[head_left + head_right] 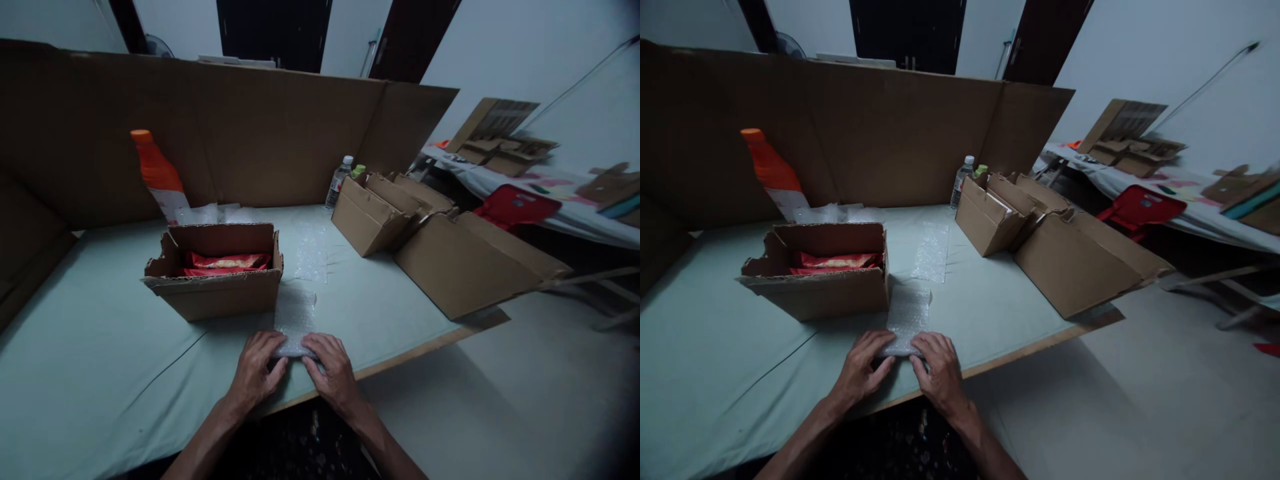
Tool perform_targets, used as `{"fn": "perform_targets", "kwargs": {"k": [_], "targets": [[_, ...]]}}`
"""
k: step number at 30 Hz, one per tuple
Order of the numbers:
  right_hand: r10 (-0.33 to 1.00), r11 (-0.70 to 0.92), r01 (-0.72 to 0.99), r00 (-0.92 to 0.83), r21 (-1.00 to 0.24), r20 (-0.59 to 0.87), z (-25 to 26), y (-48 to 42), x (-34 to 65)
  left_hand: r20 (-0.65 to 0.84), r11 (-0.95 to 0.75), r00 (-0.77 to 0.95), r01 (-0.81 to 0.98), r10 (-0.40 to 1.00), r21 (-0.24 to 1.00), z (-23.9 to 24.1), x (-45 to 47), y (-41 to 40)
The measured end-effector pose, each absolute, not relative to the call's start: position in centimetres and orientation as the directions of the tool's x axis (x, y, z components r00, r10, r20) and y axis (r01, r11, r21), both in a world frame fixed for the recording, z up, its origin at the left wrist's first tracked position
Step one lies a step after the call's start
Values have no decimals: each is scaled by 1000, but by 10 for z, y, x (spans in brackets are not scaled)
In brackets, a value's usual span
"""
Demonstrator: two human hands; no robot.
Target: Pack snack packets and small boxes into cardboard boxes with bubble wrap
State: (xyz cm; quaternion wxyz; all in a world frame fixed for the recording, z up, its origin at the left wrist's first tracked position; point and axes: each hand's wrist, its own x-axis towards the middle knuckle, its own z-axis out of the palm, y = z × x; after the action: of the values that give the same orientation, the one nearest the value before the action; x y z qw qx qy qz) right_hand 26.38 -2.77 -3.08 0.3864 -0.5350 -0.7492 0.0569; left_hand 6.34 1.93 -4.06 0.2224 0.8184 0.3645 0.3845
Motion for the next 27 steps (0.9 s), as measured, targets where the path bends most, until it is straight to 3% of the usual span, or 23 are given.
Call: {"fn": "perform_targets", "kwargs": {"k": [14, 22, 27], "targets": [[889, 354, 729, -68, -586, 452, -17, -33, 278, 311, -553, 484, 510, 818, 659, -24, 60, 30], [827, 362, 807, -47, -466, 561, 0, -35, 280, 180, -548, 579, 560, 796, 621, -11, 65, 54], [868, 414, 825, -232, -384, 438, 1, -28, 272, 223, -530, 510, 600, 831, 599, -15, 65, 53]]}}
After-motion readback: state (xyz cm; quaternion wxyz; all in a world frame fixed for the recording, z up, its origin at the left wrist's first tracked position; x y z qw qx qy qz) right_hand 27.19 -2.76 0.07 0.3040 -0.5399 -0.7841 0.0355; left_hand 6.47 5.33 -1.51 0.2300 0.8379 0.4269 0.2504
